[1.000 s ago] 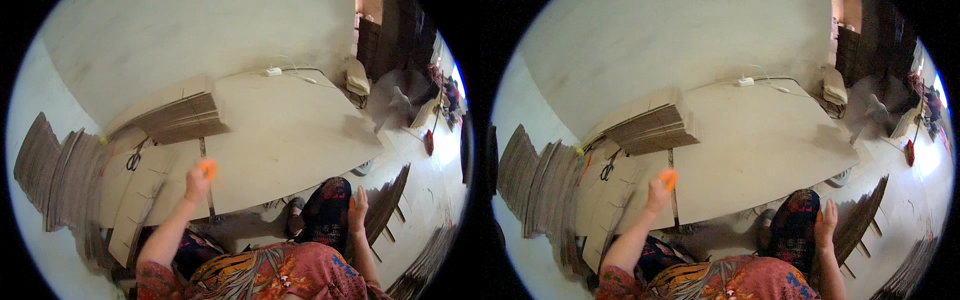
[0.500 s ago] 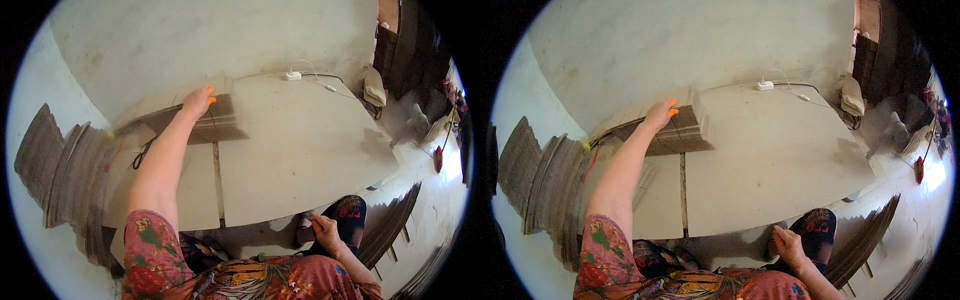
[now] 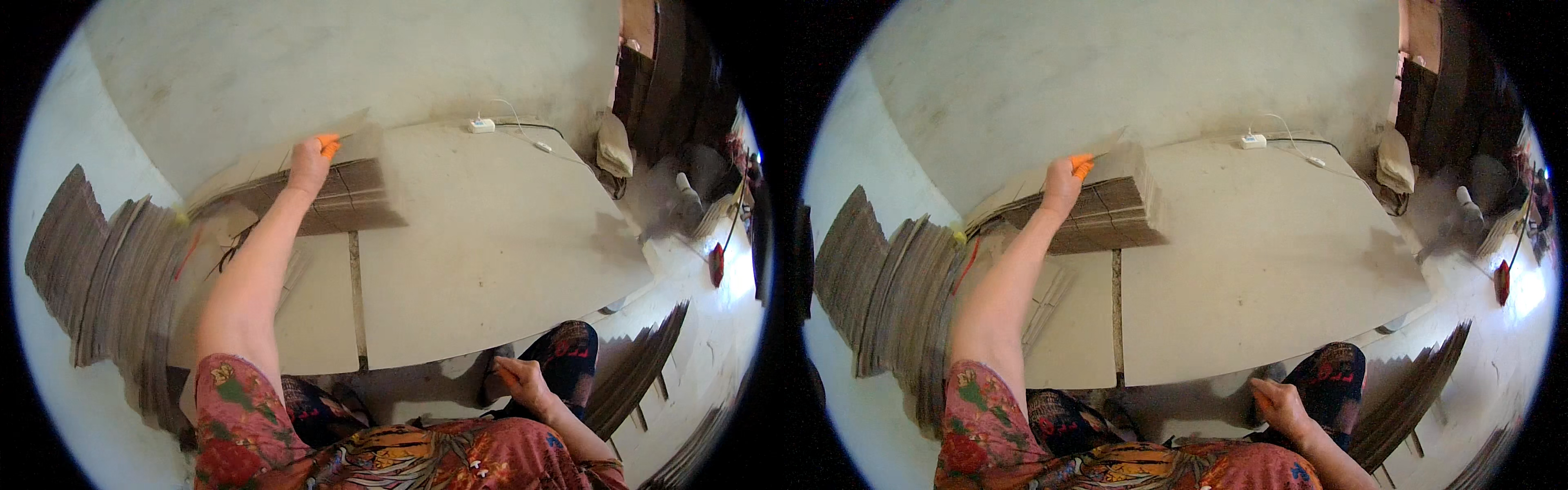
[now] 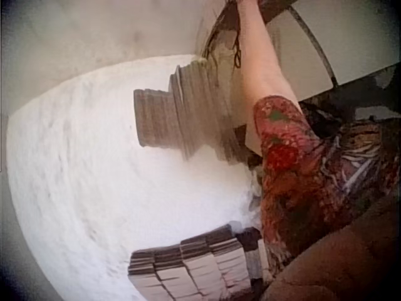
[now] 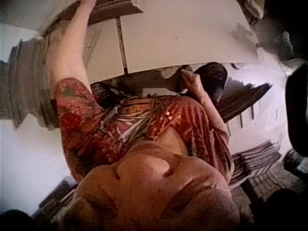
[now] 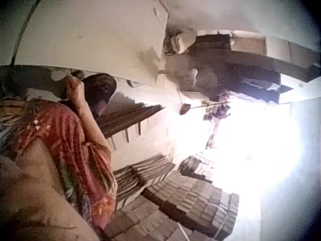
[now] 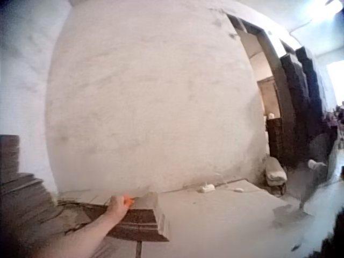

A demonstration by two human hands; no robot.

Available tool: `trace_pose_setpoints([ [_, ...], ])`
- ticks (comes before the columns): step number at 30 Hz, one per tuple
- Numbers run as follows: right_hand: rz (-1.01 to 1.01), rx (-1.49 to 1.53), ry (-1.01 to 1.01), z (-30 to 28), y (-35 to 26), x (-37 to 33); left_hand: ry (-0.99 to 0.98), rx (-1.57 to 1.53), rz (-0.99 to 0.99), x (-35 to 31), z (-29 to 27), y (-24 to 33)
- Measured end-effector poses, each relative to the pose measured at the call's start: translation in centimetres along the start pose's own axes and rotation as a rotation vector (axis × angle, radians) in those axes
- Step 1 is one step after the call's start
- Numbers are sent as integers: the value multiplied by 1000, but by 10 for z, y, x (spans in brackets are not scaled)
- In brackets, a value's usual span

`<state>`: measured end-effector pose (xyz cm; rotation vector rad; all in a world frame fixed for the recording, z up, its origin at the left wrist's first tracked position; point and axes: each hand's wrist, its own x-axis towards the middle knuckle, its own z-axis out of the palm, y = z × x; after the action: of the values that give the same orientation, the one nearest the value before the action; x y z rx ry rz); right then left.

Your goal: The person sits on the floor and folds pre-cut cardboard sheets into multi-compartment dividers. They repeatedly pick up flat sheets, fold along scored lines to form internal walls, and place the finished dividers into a growing stack.

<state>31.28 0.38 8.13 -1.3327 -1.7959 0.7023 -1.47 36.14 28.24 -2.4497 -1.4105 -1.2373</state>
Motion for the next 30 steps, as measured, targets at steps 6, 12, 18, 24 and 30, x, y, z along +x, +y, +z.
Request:
trace_pose_setpoints([
  [6,343,1007,16,-14,-35,33,-89,-205,698,-126,32,114],
  [12,321,245,81,3,-39,50,-384,-440,474,-278,21,121],
  [18,159,395,255,0,-52,38,-221,820,-468,-323,-66,-68],
  [24,52,56,107,5,-47,34,-420,773,-604,-310,-93,-100],
  [30,139,-39,78,5,-57,30,-410,668,-701,-298,-106,-100],
])
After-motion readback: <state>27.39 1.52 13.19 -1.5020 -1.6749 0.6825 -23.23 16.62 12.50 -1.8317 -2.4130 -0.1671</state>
